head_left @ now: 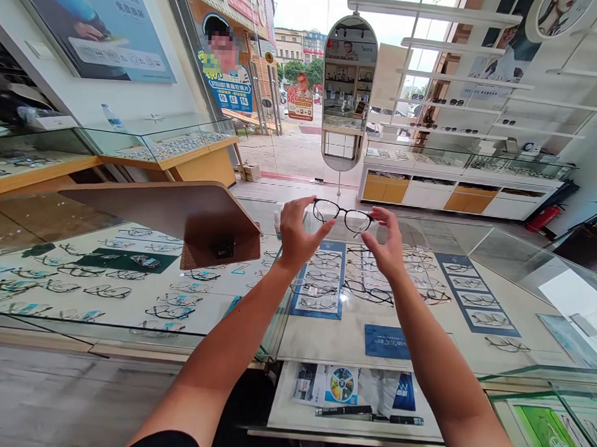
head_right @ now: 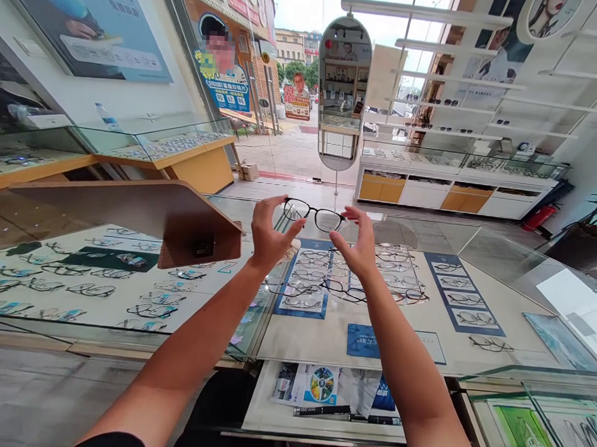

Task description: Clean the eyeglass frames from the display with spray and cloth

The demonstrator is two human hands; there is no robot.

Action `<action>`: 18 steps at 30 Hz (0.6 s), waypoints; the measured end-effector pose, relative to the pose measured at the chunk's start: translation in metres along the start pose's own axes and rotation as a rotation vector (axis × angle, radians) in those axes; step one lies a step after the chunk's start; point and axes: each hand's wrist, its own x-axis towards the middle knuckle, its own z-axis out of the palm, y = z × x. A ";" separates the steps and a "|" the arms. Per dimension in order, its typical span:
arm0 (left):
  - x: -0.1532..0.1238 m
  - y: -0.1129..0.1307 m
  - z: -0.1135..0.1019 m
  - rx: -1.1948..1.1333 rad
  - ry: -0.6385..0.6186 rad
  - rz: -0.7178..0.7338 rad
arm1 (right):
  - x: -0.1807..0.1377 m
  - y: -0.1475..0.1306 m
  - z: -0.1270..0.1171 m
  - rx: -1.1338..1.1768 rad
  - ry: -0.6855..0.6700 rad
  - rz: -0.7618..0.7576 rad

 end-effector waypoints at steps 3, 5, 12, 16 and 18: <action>-0.001 0.000 0.002 -0.016 0.021 -0.003 | -0.007 -0.003 0.007 -0.073 -0.029 -0.017; -0.003 0.001 0.003 -0.017 0.018 -0.009 | -0.008 -0.001 0.009 -0.074 -0.015 -0.008; -0.009 0.009 0.008 -0.014 0.006 -0.039 | -0.003 -0.005 0.008 -0.110 0.027 -0.023; 0.005 0.019 0.004 -0.073 0.043 -0.049 | 0.009 -0.029 0.005 -0.121 0.064 -0.063; 0.021 0.027 -0.001 -0.108 0.089 -0.021 | 0.022 -0.049 0.000 -0.145 0.055 -0.082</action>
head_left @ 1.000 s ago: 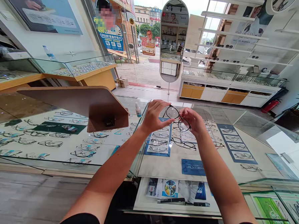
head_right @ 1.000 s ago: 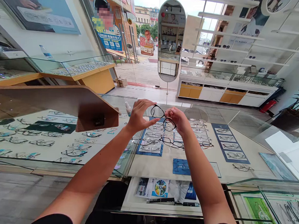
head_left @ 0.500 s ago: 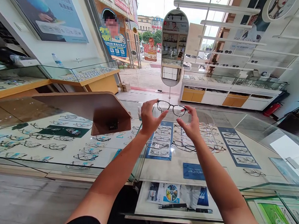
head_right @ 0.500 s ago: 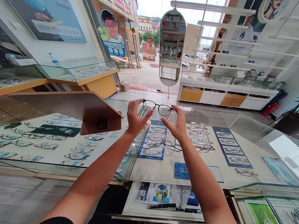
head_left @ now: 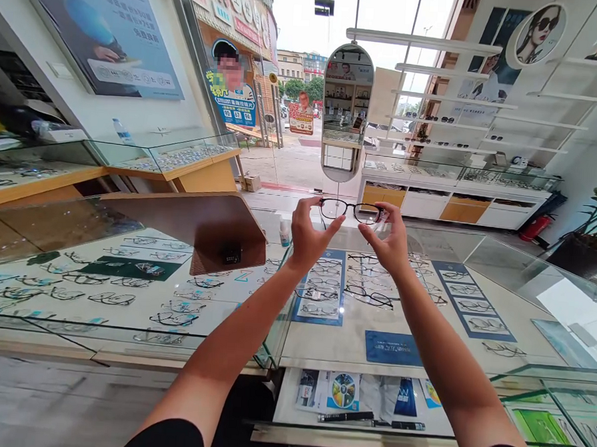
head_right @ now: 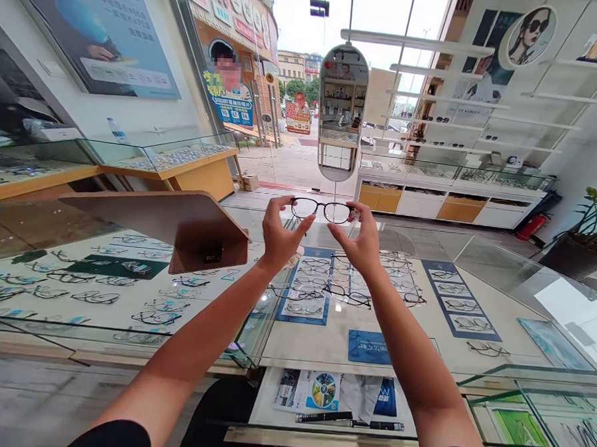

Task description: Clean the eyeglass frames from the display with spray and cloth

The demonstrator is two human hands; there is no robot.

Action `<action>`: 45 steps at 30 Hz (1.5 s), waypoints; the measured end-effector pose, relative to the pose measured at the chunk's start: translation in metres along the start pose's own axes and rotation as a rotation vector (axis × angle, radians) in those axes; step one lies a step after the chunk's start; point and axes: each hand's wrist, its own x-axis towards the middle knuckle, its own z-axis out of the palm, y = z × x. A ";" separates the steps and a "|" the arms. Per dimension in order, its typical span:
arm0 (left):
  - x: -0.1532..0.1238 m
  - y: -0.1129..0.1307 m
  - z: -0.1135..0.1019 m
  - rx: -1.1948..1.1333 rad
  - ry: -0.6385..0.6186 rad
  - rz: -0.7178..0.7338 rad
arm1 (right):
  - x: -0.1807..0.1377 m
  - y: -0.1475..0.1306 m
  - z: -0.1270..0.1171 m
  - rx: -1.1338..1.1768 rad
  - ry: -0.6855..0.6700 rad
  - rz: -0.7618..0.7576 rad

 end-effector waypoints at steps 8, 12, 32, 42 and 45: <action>0.077 0.061 -0.016 -0.045 0.140 0.114 | 0.057 -0.079 -0.040 0.053 0.005 -0.168; 0.085 0.076 -0.019 -0.074 0.118 0.121 | 0.054 -0.088 -0.046 0.060 0.050 -0.161; 0.080 0.065 -0.007 -0.025 0.020 -0.140 | 0.053 -0.071 -0.036 -0.273 0.082 -0.033; 0.078 0.067 -0.008 0.037 0.113 -0.008 | 0.052 -0.070 -0.037 -0.285 0.006 0.059; 0.078 0.065 -0.008 0.044 0.118 0.021 | 0.053 -0.069 -0.037 -0.276 0.002 0.063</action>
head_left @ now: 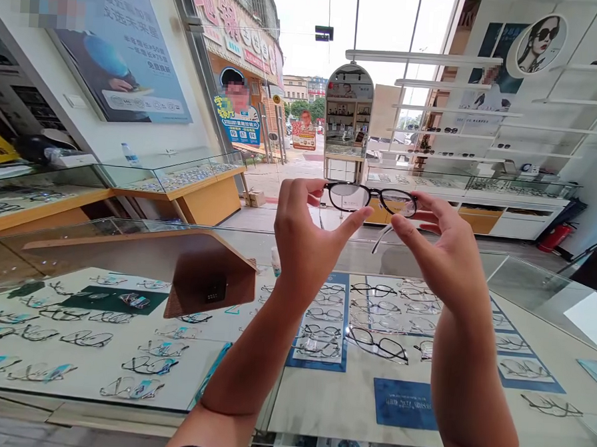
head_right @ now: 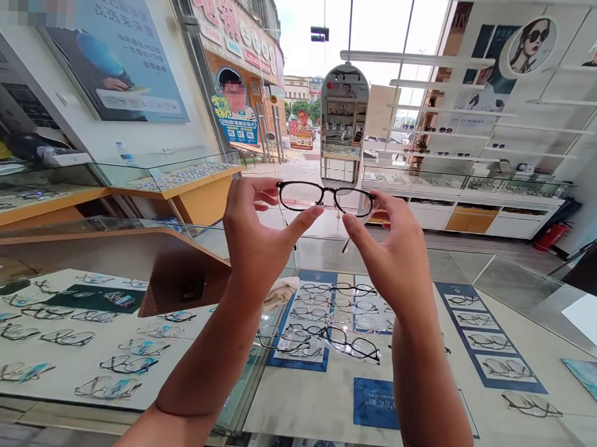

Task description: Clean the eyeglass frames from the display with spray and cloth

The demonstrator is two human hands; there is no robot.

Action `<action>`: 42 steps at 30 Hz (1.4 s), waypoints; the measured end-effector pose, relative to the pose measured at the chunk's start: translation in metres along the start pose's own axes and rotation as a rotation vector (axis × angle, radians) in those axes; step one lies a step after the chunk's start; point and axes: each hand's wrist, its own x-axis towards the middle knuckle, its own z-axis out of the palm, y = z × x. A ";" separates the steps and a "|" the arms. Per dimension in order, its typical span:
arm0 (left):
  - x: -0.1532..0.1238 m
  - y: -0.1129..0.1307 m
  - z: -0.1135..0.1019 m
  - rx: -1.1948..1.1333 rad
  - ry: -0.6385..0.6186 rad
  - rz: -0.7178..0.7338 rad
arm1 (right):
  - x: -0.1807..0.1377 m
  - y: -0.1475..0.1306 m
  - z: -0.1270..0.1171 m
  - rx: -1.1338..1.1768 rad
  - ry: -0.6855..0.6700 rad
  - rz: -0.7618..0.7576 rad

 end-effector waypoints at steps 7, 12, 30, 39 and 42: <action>0.004 -0.013 0.003 -0.039 -0.024 0.067 | 0.003 0.006 0.003 -0.015 0.078 -0.109; 0.007 -0.027 0.012 -0.099 -0.135 0.025 | 0.007 0.009 0.010 -0.160 0.205 -0.253; 0.003 -0.023 0.015 -0.002 -0.073 0.058 | 0.009 0.016 0.012 -0.126 0.072 -0.092; 0.003 -0.019 0.012 0.020 -0.064 0.076 | 0.010 0.019 0.012 -0.012 0.015 -0.038; 0.002 -0.019 0.012 0.034 -0.062 0.069 | 0.011 0.020 0.012 0.000 0.003 -0.028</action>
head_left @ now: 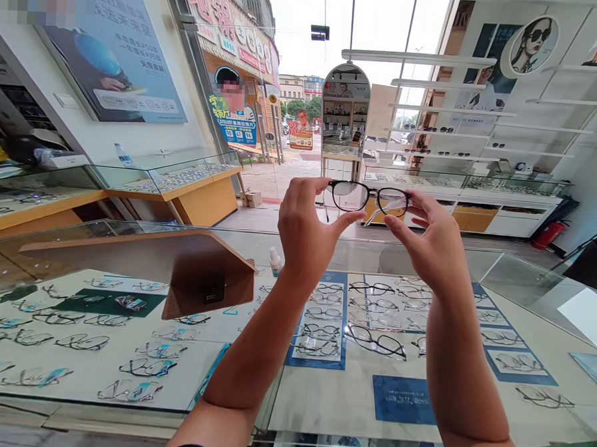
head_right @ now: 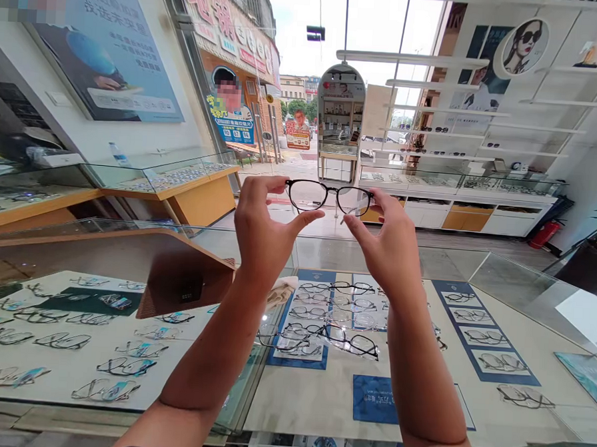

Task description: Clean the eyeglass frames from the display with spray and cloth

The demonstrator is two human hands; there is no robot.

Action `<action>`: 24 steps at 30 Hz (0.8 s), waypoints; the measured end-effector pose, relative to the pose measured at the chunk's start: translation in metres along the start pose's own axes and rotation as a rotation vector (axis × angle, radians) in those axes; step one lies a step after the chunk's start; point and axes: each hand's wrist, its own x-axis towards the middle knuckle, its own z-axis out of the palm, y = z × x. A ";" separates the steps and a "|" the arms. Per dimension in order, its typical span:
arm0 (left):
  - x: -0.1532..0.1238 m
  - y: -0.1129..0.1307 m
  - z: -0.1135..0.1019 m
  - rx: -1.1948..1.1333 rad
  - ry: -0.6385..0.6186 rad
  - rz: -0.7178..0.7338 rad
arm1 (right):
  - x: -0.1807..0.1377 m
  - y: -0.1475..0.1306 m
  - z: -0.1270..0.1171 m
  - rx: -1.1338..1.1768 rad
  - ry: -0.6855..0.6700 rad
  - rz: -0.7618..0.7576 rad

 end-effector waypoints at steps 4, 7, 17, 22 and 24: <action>0.000 0.002 -0.001 0.015 0.015 -0.006 | 0.001 0.001 -0.001 0.027 -0.027 0.019; 0.000 0.001 0.000 -0.002 0.021 -0.007 | 0.001 0.000 -0.001 0.028 -0.029 0.030; 0.002 -0.023 0.013 -0.162 -0.218 -0.330 | -0.001 -0.003 0.011 -0.157 0.125 -0.087; 0.002 -0.027 0.016 -0.189 -0.261 -0.351 | -0.002 -0.007 0.012 -0.194 0.133 -0.102; 0.002 -0.027 0.016 -0.179 -0.253 -0.337 | -0.002 -0.007 0.011 -0.199 0.134 -0.108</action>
